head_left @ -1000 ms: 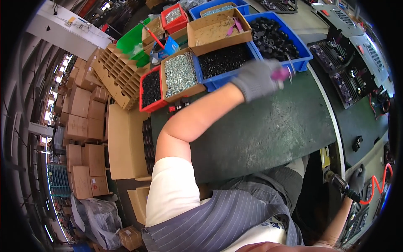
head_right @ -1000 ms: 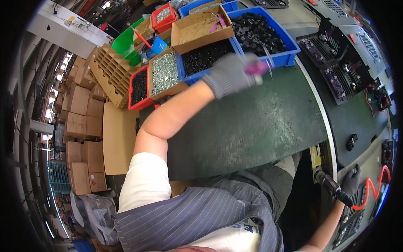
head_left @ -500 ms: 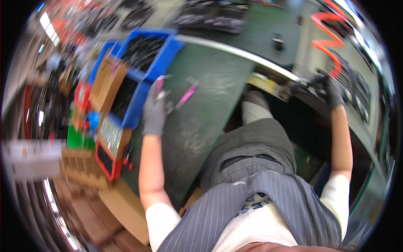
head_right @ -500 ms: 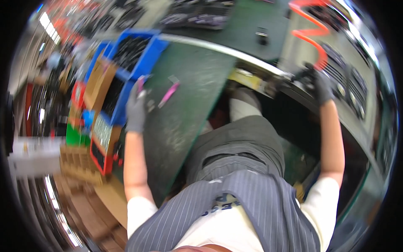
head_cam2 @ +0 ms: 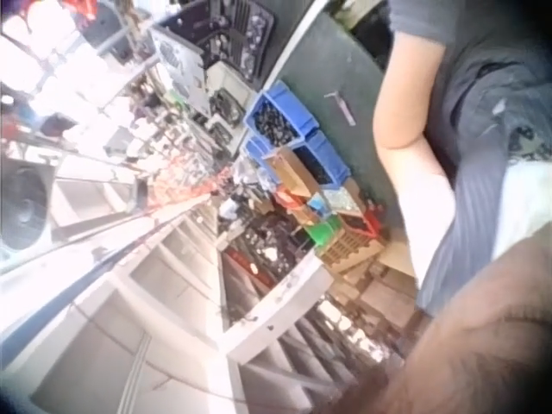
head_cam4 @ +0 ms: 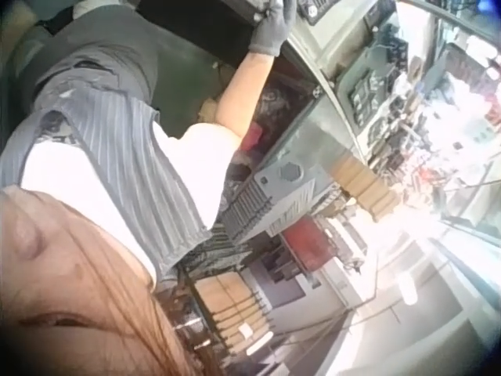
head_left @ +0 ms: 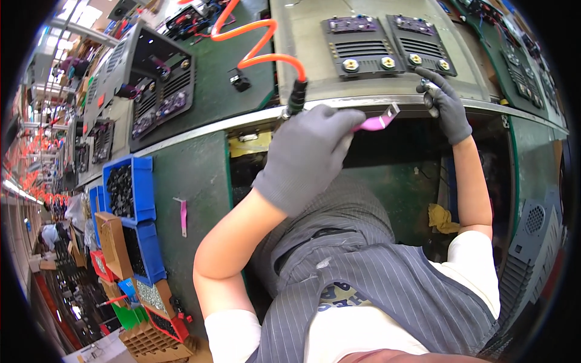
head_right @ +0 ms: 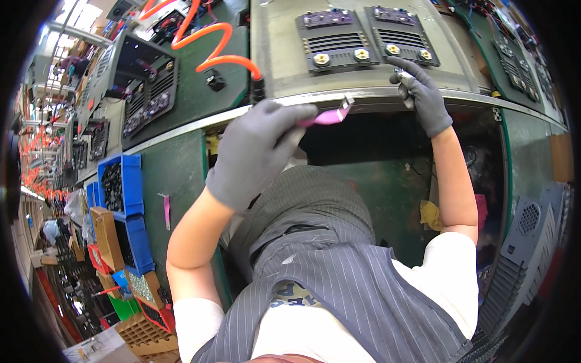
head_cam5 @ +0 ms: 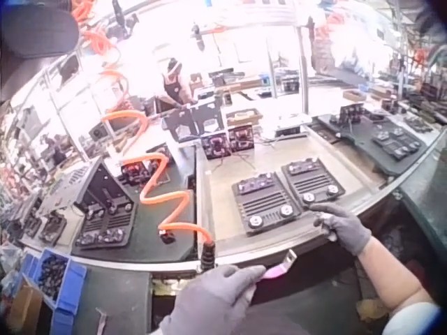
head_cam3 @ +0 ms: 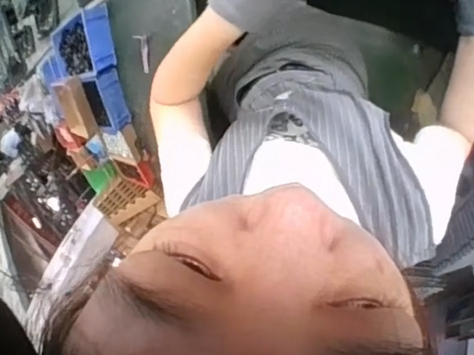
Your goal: Assembling and inspecting metal housings for electronic components, installing fans and screws.
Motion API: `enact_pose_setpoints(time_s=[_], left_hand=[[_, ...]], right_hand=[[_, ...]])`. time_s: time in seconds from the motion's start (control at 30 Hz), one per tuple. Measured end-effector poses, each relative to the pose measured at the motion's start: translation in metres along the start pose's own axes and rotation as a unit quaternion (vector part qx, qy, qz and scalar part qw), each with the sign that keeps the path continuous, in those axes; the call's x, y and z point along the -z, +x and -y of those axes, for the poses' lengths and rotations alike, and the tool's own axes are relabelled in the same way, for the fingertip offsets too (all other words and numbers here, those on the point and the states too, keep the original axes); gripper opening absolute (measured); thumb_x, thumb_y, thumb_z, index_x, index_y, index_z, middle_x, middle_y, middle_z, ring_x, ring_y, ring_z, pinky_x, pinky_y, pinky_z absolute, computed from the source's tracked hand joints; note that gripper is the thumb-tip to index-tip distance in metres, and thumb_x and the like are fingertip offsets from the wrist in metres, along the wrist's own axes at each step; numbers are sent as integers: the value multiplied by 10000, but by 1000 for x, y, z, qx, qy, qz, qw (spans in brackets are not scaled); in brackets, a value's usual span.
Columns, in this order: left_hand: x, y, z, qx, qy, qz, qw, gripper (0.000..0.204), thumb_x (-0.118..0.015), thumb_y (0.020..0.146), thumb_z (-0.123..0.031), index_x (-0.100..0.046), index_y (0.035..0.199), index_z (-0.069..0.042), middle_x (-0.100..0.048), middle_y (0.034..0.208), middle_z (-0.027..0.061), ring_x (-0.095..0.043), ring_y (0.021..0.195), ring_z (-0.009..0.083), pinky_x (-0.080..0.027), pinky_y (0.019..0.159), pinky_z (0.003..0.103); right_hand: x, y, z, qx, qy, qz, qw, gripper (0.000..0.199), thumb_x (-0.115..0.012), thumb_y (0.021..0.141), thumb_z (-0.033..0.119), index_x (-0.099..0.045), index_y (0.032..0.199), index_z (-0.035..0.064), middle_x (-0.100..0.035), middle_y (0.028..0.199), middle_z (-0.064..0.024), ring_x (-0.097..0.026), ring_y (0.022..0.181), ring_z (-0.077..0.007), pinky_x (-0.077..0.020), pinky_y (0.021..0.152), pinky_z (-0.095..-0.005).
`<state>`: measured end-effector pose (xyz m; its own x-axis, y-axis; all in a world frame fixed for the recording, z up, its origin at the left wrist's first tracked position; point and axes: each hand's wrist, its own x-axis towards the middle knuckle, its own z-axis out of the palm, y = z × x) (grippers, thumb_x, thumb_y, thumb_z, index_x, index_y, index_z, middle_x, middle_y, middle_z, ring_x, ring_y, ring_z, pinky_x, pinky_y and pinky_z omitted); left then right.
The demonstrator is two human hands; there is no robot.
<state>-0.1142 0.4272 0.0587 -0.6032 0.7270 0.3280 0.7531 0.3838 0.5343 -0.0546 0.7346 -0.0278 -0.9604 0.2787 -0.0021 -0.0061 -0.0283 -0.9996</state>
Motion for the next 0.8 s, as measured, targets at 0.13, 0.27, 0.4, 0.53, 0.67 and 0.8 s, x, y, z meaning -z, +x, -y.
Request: enact_pose_setpoints(time_s=[0.13,0.27,0.4,0.53,0.67,0.8], left_hand=[[-37,55,-3,15,22,-21,999,157,-683,758,-147,-671,911,-111,-629,817,100,-624,734,273,-499,638,349],[-60,64,3,61,-80,-4,995,175,-712,749,-141,-677,908,-76,-635,858,105,-638,748,225,-512,668,308],[-71,59,15,130,-183,26,974,191,-709,770,-152,-671,936,-66,-618,877,102,-624,719,182,-505,649,286],[-79,56,30,205,-251,13,946,198,-694,791,-96,-656,966,-11,-611,960,87,-605,855,161,-489,773,281],[-88,61,47,118,-210,-74,968,185,-646,830,-112,-641,1005,-53,-600,910,102,-601,750,190,-481,663,265],[-89,60,54,70,-175,-94,978,224,-636,846,-108,-611,1060,-48,-607,942,86,-605,808,161,-469,668,250]], right_hand=[[62,24,-6,43,-96,-103,989,306,-474,844,87,-637,1103,86,-567,835,45,-433,613,-3,-350,514,-160],[134,73,-20,-15,-190,-260,947,273,-437,867,175,-648,1026,108,-578,816,35,-442,627,-18,-322,527,-175],[176,117,-43,-66,-264,-247,930,281,-434,861,187,-650,995,68,-595,838,-22,-513,675,-99,-405,585,-234],[174,142,-51,133,-563,-114,807,307,-423,871,211,-641,995,35,-638,989,-138,-611,882,-250,-476,761,-334],[142,142,-53,-2,-445,-226,866,361,-408,872,267,-635,1066,64,-645,972,-196,-609,918,-337,-459,818,-391],[109,142,-52,18,-464,-210,860,388,-402,867,270,-617,1111,58,-645,971,-206,-609,910,-347,-454,831,-393]])
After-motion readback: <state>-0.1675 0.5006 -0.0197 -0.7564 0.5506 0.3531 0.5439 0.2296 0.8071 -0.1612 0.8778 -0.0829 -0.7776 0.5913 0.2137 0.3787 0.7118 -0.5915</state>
